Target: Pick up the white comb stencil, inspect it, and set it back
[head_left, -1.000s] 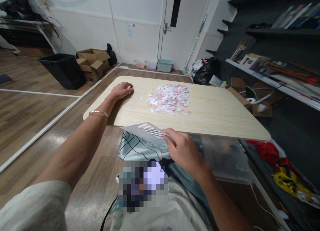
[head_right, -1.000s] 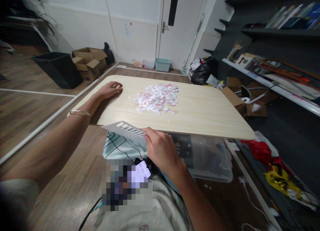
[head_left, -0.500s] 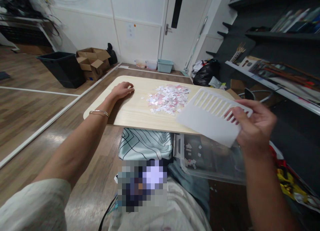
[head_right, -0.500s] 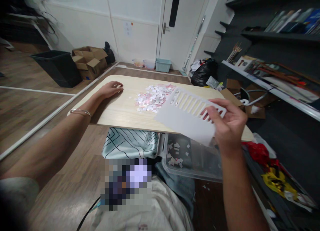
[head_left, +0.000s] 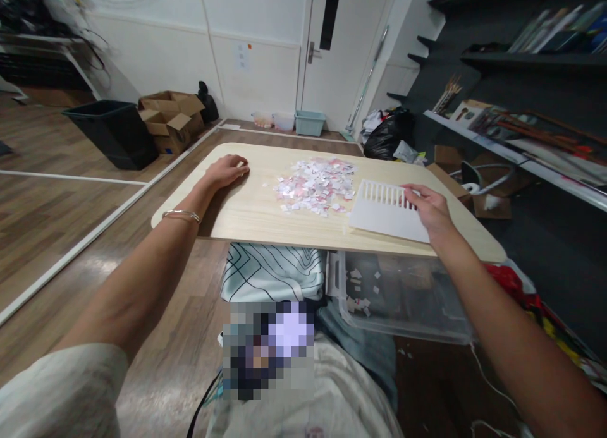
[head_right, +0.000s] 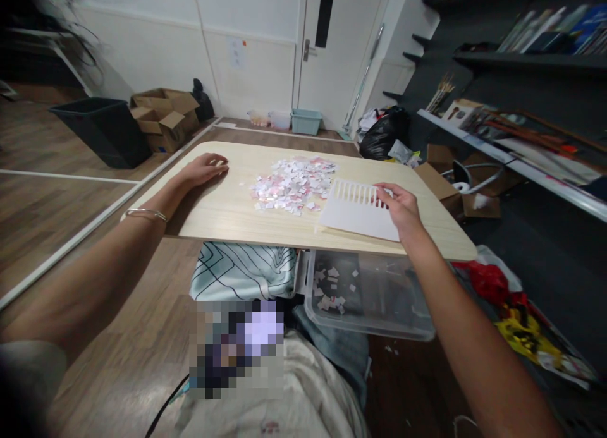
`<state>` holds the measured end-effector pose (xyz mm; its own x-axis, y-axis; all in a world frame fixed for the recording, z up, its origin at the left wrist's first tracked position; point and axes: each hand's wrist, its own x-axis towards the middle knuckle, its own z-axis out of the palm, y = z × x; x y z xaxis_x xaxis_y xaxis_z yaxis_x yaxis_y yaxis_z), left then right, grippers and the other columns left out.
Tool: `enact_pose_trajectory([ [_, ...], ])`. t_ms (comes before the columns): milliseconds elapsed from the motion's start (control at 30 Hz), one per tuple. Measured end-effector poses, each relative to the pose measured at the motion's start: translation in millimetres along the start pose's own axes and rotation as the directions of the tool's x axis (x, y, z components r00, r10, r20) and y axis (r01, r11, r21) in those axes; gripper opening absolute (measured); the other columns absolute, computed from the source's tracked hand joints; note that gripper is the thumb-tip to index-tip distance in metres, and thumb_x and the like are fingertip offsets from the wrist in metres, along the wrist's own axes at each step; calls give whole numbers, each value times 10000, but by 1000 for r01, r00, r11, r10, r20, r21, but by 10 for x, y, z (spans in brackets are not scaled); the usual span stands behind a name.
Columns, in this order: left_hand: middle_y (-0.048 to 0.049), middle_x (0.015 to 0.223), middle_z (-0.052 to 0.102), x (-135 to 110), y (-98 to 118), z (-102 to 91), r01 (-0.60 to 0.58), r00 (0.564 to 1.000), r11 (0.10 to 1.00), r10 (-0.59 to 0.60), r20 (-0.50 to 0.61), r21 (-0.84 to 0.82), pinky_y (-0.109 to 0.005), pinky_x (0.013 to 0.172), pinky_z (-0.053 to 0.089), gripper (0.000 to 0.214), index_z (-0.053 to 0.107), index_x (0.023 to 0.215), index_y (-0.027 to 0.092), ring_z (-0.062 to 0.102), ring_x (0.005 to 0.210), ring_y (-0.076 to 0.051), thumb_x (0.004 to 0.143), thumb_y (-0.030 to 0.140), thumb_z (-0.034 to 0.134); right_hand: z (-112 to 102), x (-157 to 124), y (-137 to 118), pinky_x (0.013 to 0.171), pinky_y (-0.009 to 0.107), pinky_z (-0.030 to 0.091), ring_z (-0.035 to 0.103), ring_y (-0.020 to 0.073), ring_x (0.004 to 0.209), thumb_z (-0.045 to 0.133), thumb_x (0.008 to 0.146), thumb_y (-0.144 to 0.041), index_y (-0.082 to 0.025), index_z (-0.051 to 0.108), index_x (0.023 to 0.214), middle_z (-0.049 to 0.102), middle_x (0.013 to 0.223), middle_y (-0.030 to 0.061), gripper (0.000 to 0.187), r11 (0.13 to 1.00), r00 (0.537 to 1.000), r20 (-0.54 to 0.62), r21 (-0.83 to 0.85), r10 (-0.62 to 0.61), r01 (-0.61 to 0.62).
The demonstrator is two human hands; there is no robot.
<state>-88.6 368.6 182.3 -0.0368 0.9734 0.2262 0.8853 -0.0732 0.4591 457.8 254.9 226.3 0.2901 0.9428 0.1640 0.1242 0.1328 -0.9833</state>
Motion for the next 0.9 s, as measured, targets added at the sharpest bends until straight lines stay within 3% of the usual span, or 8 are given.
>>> enact_pose_trajectory([
  [233, -120, 1478, 741, -23, 32, -6, 15, 1000, 1000, -15, 10, 5, -493, 1192, 523, 498, 816, 1345, 279, 674, 1366, -382, 935, 510, 652, 45, 64, -48, 647, 291, 526, 657, 168, 620, 865, 777, -212, -205, 843, 949, 753, 716, 3, 174, 999, 997, -71, 3, 40, -40],
  [433, -105, 1383, 769, -41, 41, -35, 18, 999, 1000, -17, 33, -6, -464, 1107, 555, 511, 818, 1344, 265, 700, 1246, -358, 932, 524, 663, 0, 137, 114, 716, 308, 540, 682, 166, 694, 907, 780, -353, -227, 830, 974, 765, 782, 4, 243, 996, 999, -13, -67, -53, 52],
  [600, -153, 1467, 739, -3, -4, -5, 15, 1000, 999, -14, 26, -32, -501, 1159, 520, 559, 786, 1394, 214, 666, 1316, -370, 941, 519, 668, -97, 228, 255, 727, 358, 572, 704, 215, 729, 965, 691, -537, -260, 822, 964, 783, 802, 22, 415, 991, 989, 104, -73, -108, 115],
  [767, -184, 1505, 721, 17, -24, 14, 12, 999, 999, -11, 34, -30, -500, 1165, 503, 586, 767, 1416, 166, 654, 1304, -365, 950, 507, 669, -151, 256, 296, 735, 383, 591, 731, 241, 761, 983, 618, -535, -271, 840, 988, 824, 861, 31, 477, 991, 982, 147, -40, -118, 125],
  [900, -146, 1399, 761, -9, -31, 4, 14, 1000, 998, -12, 24, -69, -469, 1129, 507, 597, 772, 1408, 178, 657, 1207, -327, 937, 537, 692, -177, 256, 320, 724, 406, 609, 755, 264, 771, 977, 666, -554, -280, 850, 1110, 842, 913, 49, 537, 990, 978, 179, -60, -112, 124],
])
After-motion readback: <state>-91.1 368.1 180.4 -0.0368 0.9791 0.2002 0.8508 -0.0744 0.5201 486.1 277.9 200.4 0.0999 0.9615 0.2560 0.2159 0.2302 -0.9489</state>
